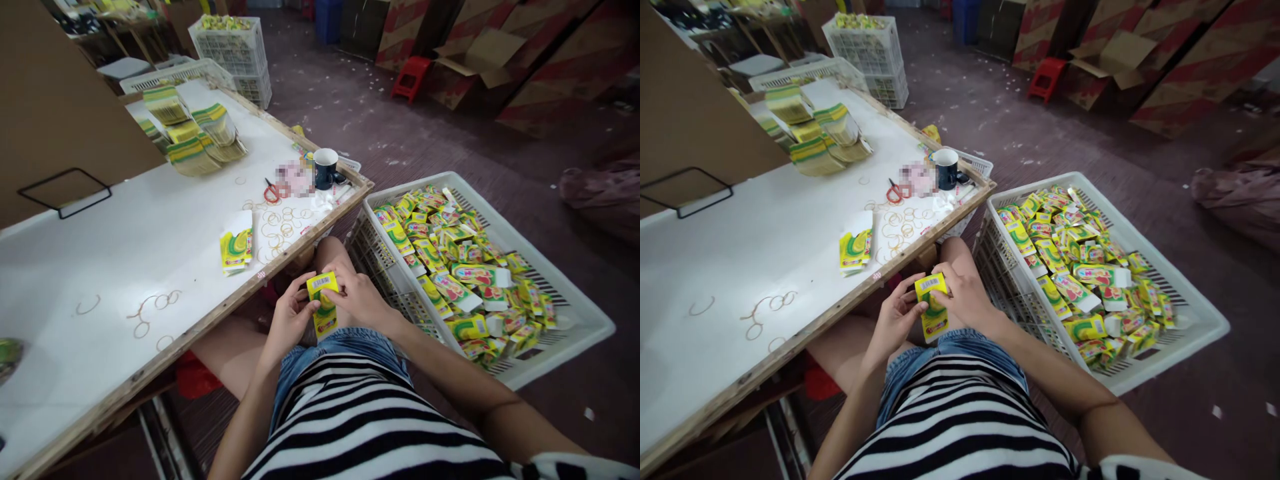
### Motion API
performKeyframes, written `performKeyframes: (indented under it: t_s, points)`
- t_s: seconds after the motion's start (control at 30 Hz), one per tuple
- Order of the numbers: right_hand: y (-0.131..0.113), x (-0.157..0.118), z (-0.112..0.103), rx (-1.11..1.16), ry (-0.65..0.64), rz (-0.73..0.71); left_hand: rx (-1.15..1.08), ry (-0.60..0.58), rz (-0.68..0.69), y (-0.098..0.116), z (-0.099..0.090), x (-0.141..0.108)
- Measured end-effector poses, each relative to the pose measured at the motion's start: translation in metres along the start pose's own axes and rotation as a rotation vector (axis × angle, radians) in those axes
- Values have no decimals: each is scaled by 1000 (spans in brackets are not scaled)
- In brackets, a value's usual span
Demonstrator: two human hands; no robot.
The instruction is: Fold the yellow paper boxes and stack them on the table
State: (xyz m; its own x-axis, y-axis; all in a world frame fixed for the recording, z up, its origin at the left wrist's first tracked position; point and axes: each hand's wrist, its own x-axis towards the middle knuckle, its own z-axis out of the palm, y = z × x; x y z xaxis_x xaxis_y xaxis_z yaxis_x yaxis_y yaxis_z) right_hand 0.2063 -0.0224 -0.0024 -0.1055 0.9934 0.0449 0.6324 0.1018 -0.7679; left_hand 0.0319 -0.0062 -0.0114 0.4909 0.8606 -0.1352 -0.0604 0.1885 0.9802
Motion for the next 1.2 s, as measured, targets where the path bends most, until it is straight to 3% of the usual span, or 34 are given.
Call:
performKeyframes:
  t_s: [0.17, 0.3, 0.47, 0.53, 0.63, 0.7, 0.77, 0.83, 0.97, 1.07, 1.2]
  points:
    - [7, 1, -7, -34, 21, -48, 33, 46, 25, 4, 4, 1]
    - [17, 0, -11, 241, 116, -173, 44, 44, 23, 13, 3, 4]
    - [33, -12, -3, 528, 247, -70, 43, 28, 26, 2, 20, 22]
    - [44, -22, -14, 522, 291, -45, 43, -37, 14, -6, 35, 29]
    - [74, -46, -57, 308, 404, 23, 95, -126, 28, -16, 52, 39]
    - [105, -66, -94, 68, 524, 151, 156, -136, 68, -23, 58, 48]
    - [140, -85, -124, -160, 522, 358, 214, -140, 85, -31, 59, 57]
    - [174, -104, -138, -235, 477, 540, 245, -171, 67, -40, 60, 67]
    - [224, -140, -134, -245, 538, 720, 306, -237, 31, -59, 64, 85]
    - [246, -178, -130, -278, 712, 900, 349, -246, -1, -68, 70, 98]
    - [272, -230, -125, -257, 962, 1218, 313, -201, -139, -78, 84, 123]
